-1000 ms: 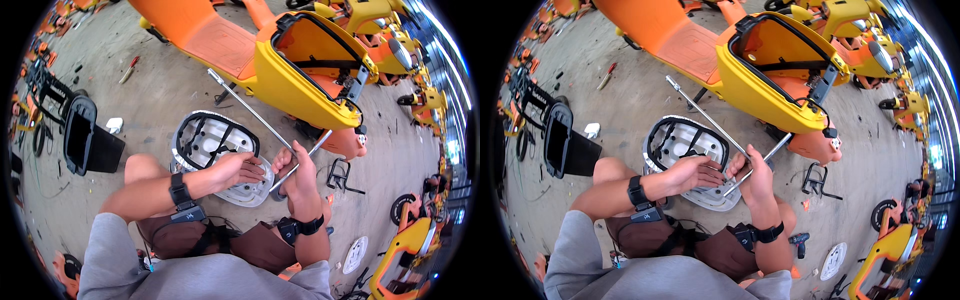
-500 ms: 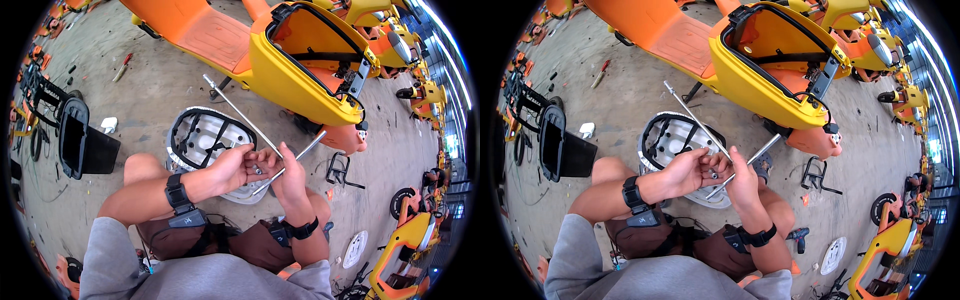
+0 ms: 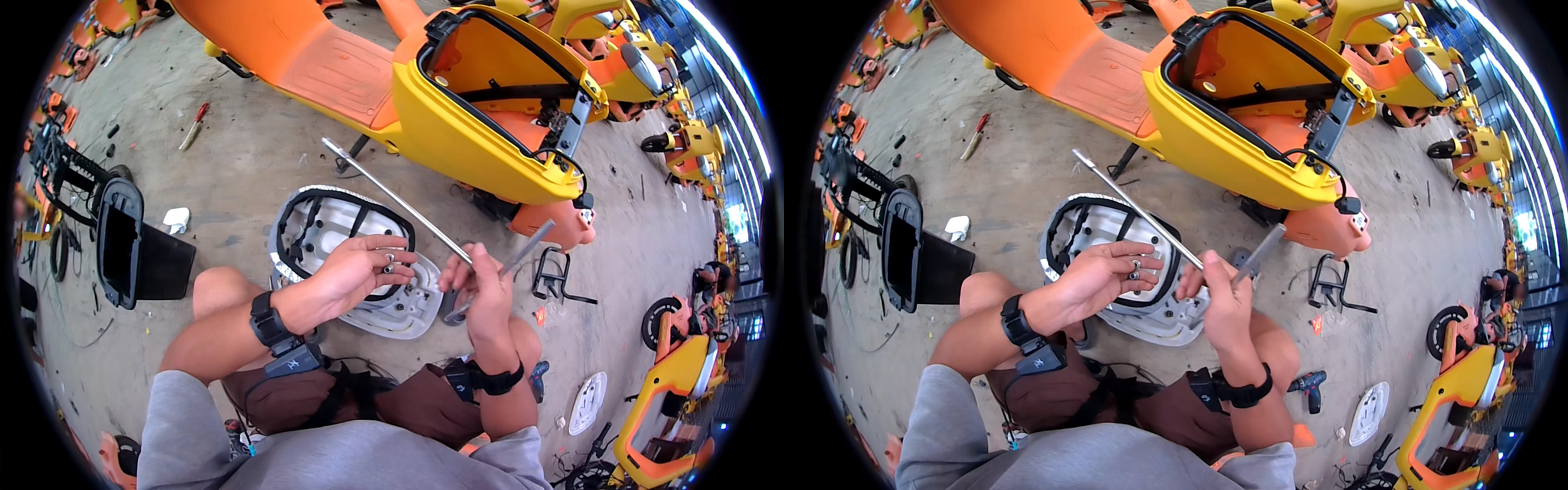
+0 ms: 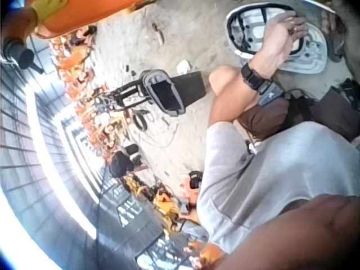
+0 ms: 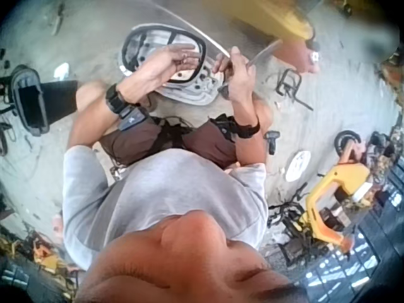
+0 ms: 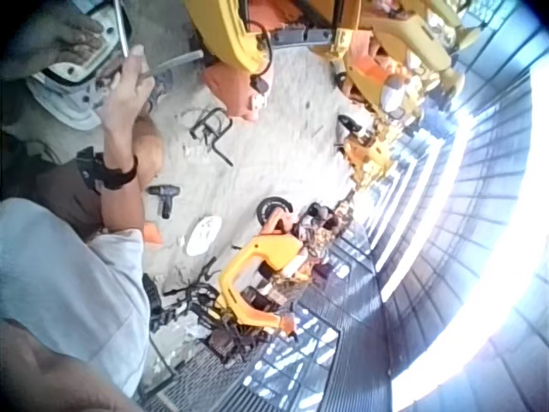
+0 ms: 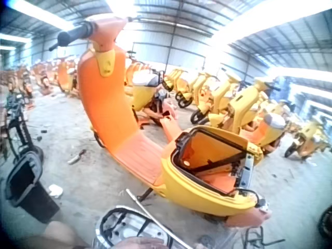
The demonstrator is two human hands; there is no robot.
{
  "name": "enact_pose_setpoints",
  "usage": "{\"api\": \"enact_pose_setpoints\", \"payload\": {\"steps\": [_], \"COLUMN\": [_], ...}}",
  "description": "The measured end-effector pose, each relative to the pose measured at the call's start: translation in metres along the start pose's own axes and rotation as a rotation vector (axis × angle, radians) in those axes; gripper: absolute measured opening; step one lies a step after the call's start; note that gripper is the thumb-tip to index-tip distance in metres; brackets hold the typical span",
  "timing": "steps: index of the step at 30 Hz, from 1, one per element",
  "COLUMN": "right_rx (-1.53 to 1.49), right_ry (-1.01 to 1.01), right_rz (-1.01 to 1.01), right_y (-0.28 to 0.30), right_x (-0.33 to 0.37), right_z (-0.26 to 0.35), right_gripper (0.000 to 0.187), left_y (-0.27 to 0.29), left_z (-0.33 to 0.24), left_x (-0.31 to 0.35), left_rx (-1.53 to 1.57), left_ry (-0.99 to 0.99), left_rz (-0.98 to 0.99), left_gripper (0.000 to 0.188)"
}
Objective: The person attaches components to a white plastic assembly, using a tool to tighten metal pins and handling small fasteners with their fingers.
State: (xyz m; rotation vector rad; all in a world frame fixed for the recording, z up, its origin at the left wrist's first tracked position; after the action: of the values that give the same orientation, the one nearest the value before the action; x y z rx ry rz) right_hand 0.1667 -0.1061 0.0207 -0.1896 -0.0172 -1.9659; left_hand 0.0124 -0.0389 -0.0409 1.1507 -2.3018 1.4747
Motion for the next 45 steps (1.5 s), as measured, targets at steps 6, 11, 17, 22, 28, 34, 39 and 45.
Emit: {"api": "enact_pose_setpoints", "payload": {"steps": [6,11,17,22,28,34,39,45], "right_rx": [-0.043,-0.195,-0.207,-0.167,-0.264,-0.259,-0.223,-0.181], "right_ry": [0.075,0.134,0.232,0.227,0.173,0.149,0.212,0.156], "right_rz": [-0.068,-0.113,0.079,0.132,0.021,0.115,0.165,0.159], "right_y": [0.023,0.021,0.032,0.035,0.029,0.025,0.025,0.019], "right_x": [0.008,0.02,0.017,0.02,0.026,0.029,0.027,0.03], "right_z": [0.0,0.029,0.027,0.028,0.027,0.03,0.033,0.035], "right_gripper": [0.046,0.046,0.048,0.048,0.048,0.044,0.045,0.045], "left_y": [0.028,0.036,0.052,0.053,0.043,0.043,0.039,0.05], "left_z": [-0.034,-0.078,-0.113,-0.116,-0.113,-0.112,-0.111,-0.112], "left_x": [0.0,0.016,0.028,0.032,0.028,0.027,0.024,0.029], "left_rx": [-0.017,-0.032,-0.003,-0.005,-0.076,-0.104,-0.113,-0.144], "left_ry": [-0.231,-0.439,-0.672,-0.674,-0.634,-0.633,-0.632,-0.646], "left_rz": [-0.038,-0.16,-0.326,-0.322,-0.274,-0.273,-0.265,-0.346], "left_gripper": [0.025,0.032,0.03,0.028,0.025,0.026,0.027,0.03]}}
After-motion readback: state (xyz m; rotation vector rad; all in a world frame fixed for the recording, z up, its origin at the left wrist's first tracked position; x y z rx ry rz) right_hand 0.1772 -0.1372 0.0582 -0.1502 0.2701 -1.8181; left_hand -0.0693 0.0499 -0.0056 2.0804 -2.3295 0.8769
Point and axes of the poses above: each hand's wrist, its own x-axis away from the middle knuckle, its own y-axis out of the back of the hand, z = x × y, the point moved 8 cm from there along -x, towards the middle knuckle, and after that the axes turned 6 degrees about x, right-handed, at the moved point
